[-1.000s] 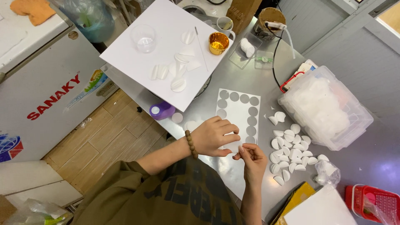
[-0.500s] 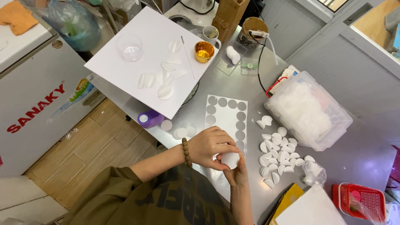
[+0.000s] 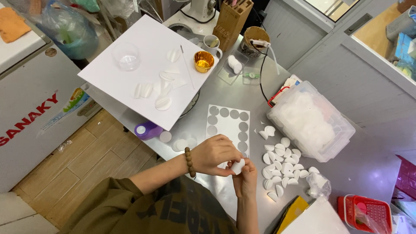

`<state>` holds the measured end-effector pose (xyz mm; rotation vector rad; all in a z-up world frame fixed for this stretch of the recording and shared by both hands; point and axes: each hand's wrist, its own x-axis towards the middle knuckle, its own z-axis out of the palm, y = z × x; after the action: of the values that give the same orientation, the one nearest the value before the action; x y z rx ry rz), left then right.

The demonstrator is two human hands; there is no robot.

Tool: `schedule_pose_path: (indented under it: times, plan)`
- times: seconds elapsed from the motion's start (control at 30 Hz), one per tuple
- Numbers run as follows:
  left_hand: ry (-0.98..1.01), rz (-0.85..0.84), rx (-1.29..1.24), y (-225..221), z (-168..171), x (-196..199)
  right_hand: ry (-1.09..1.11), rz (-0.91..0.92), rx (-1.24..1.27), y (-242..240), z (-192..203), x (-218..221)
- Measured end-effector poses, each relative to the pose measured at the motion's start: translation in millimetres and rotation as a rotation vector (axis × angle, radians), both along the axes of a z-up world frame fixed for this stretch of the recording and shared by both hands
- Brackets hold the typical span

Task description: Placing round white pads onto a template sheet and cutting them out with scissors.

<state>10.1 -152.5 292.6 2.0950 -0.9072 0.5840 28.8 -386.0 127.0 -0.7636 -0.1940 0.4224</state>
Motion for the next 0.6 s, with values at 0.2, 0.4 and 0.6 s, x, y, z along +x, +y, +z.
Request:
schedule_pose_path:
  times: [0.2, 0.4, 0.6]
  plan:
    - [0.001, -0.054, -0.029, 3, -18, 6, 0.046, -0.141, -0.225, 0, 26, -3]
    - [0.0, -0.07, -0.086, 7, -22, 5, -0.005, -0.221, -0.38, 0, 33, -5]
    - [0.133, -0.12, -0.167, 9, -29, 1, -0.073, -0.158, -0.353, 2, 43, -12]
